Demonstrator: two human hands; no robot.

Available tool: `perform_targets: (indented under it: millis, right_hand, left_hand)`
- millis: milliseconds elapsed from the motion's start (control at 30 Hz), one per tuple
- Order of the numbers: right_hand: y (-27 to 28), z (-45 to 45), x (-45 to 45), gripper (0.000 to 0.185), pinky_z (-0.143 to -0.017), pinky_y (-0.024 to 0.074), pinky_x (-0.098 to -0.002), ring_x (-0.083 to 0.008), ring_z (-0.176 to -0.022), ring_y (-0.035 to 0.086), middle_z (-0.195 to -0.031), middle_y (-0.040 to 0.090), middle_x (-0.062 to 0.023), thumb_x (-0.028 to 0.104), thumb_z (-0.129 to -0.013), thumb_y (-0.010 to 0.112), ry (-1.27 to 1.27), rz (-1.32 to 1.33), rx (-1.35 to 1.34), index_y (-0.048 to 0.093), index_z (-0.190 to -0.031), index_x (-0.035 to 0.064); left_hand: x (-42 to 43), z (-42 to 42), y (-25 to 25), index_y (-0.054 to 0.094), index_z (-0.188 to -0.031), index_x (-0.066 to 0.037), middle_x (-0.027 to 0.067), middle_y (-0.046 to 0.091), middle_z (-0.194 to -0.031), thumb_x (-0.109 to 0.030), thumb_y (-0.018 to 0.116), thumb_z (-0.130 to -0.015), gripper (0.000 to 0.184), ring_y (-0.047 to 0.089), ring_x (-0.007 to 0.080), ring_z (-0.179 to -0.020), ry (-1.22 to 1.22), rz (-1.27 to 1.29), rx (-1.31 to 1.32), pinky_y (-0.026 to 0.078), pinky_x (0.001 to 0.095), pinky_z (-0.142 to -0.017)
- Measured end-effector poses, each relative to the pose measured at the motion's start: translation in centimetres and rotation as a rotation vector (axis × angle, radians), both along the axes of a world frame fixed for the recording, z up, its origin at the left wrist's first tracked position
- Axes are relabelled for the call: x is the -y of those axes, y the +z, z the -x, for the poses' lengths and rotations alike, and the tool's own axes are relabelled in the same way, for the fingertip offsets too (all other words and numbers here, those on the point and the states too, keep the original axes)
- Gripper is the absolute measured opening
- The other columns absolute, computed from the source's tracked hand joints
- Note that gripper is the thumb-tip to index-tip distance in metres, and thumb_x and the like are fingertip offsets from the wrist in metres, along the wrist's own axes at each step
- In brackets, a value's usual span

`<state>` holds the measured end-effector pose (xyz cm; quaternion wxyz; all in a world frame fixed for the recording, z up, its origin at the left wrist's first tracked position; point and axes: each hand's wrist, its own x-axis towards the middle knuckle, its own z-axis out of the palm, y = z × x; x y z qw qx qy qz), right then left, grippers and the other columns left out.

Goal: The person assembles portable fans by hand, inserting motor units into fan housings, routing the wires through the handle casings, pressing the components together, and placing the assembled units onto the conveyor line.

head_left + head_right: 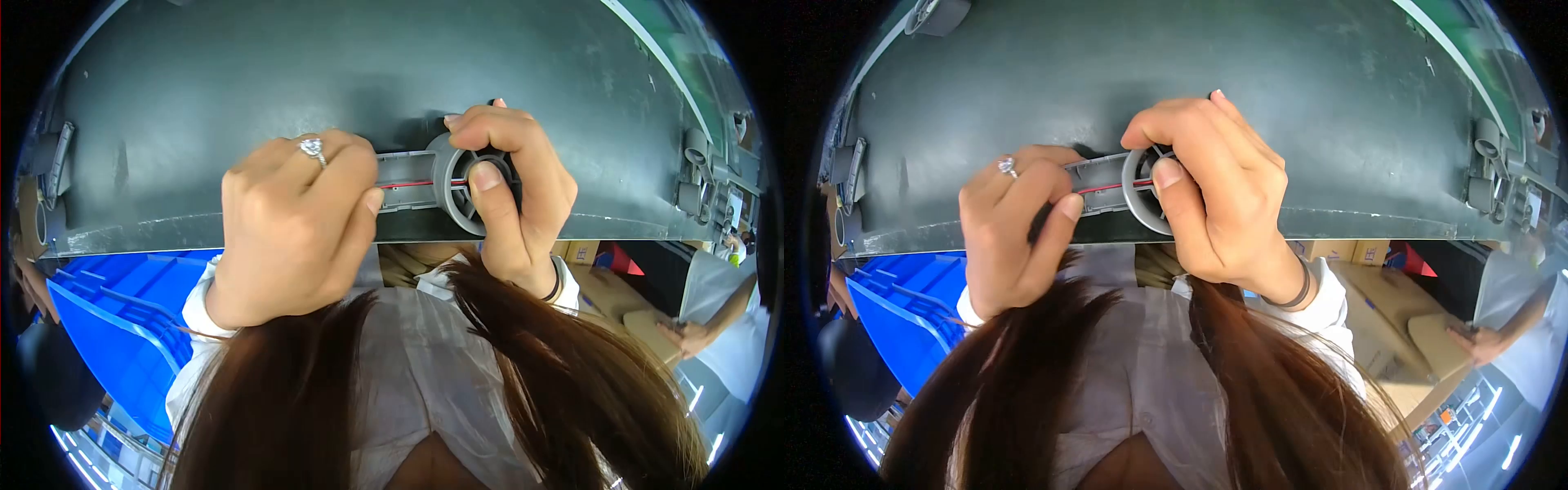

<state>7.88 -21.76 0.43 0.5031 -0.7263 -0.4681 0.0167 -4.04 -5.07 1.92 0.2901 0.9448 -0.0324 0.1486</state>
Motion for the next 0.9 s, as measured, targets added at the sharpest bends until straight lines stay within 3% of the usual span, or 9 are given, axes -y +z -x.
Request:
perform_targets:
  millis: [233,367,567,767,900]
  right_hand:
    - [-0.7,-0.4,-0.1,0.026,-0.067,0.0488,-0.0353,-0.0278,-0.068,0.059,-0.082,0.062,-0.0163,-0.007,-0.069,0.042,0.034,-0.139,-0.024,0.06,-0.088,-0.0044]
    - [-1.0,-0.3,-0.2,0.03,-0.063,0.049,-0.0327,-0.0279,-0.066,0.059,-0.081,0.061,-0.0175,-0.009,-0.066,0.041,0.017,-0.174,-0.014,0.06,-0.089,-0.0053]
    - [-1.0,-0.4,0.0,0.032,-0.064,0.0496,-0.0336,-0.0292,-0.066,0.059,-0.081,0.061,-0.018,-0.011,-0.065,0.041,-0.001,-0.199,-0.049,0.061,-0.09,-0.0047]
    - [-0.7,-0.5,0.3,0.032,-0.063,0.0496,-0.0337,-0.0287,-0.068,0.06,-0.084,0.062,-0.0176,-0.011,-0.067,0.043,0.006,-0.204,-0.081,0.062,-0.092,-0.0036]
    - [0.0,0.0,0.7,0.031,-0.065,0.0503,-0.0348,-0.0297,-0.072,0.061,-0.091,0.062,-0.0177,-0.009,-0.071,0.044,-0.023,-0.161,-0.177,0.062,-0.096,-0.0029]
  left_hand:
    - [0.8,-0.9,0.3,0.055,-0.077,-0.003,0.0091,0.059,-0.079,-0.01,0.066,-0.068,0.016,0.056,0.0249,-0.061,-0.022,-0.047,0.041,0.045,0.0351,-0.053]
    - [0.9,-1.0,0.0,0.055,-0.073,-0.002,0.0092,0.063,-0.081,-0.004,0.069,-0.067,0.015,0.06,0.0247,-0.063,0.002,-0.017,0.08,0.048,0.0342,-0.056]
    - [0.9,-0.6,0.3,0.057,-0.073,-0.003,0.0087,0.064,-0.08,-0.005,0.07,-0.07,0.014,0.06,0.0256,-0.062,0.035,0.041,0.037,0.047,0.0341,-0.054]
    - [0.2,0.1,0.4,0.061,-0.073,-0.009,0.0055,0.058,-0.068,-0.01,0.071,-0.074,0.011,0.054,0.0251,-0.053,0.092,0.055,-0.095,0.042,0.0348,-0.049]
    - [0.1,-0.8,0.2,0.06,-0.071,-0.008,0.0047,0.049,-0.057,-0.01,0.072,-0.073,0.012,0.05,0.0228,-0.047,0.105,-0.022,-0.007,0.039,0.0344,-0.046]
